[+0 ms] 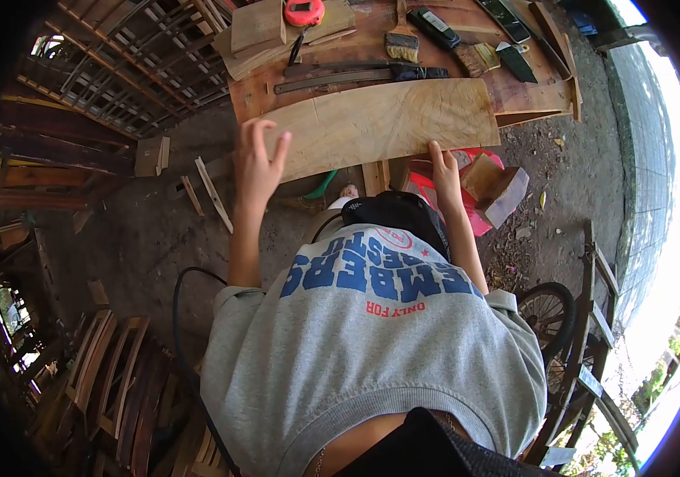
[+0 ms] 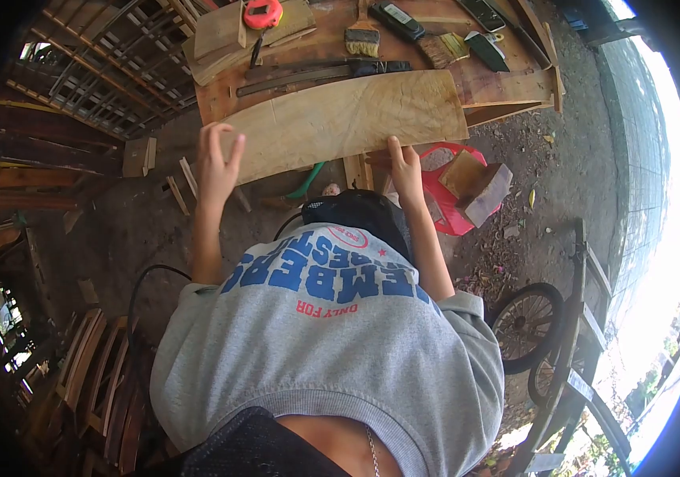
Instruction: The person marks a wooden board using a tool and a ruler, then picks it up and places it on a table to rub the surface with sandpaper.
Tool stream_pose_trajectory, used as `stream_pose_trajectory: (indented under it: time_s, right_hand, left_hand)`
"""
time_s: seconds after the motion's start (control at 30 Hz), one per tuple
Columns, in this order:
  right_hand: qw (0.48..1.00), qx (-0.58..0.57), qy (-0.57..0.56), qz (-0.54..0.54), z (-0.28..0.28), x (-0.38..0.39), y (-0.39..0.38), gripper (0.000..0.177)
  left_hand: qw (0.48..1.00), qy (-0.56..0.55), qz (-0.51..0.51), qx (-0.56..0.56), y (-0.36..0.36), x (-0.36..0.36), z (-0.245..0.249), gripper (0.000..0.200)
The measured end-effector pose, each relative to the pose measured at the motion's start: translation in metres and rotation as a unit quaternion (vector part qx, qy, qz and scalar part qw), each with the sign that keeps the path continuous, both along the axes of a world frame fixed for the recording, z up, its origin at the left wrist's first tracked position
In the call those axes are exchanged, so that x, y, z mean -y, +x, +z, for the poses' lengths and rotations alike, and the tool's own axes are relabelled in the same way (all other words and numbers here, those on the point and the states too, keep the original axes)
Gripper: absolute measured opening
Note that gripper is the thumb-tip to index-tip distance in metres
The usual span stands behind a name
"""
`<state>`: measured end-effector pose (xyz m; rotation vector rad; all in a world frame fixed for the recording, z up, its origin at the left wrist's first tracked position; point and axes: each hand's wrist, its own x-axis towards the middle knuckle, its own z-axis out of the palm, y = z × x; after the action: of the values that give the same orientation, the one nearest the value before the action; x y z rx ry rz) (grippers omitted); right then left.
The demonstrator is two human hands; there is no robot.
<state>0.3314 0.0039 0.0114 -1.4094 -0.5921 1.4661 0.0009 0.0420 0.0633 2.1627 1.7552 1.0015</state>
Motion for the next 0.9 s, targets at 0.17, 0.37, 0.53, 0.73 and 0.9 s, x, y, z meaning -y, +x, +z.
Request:
stream_pose_trajectory:
  time_s: [0.17, 0.37, 0.53, 0.73, 0.9]
  right_hand:
    - [0.969, 0.158, -0.024, 0.189, -0.001, -0.014, 0.029, 0.046]
    - [0.887, 0.328, 0.074, 0.317, 0.042, -0.019, 0.110, 0.038]
    - [0.882, 0.403, 0.074, 0.234, 0.066, -0.045, 0.183, 0.035]
    - [0.848, 0.495, 0.167, 0.090, 0.065, -0.097, 0.233, 0.035]
    - [0.719, 0.582, 0.376, 0.063, 0.066, -0.165, 0.226, 0.055]
  left_hand:
    - [0.987, -0.044, -0.105, -0.115, 0.069, 0.009, -0.006, 0.066]
    - [0.985, -0.094, -0.065, -0.127, 0.085, 0.013, -0.015, 0.075]
    - [0.989, -0.113, -0.027, -0.095, 0.114, 0.018, 0.008, 0.079]
    - [0.992, -0.086, -0.083, 0.042, 0.209, -0.009, 0.006, 0.067]
    - [0.986, -0.074, -0.132, -0.062, 0.262, -0.007, 0.003, 0.060]
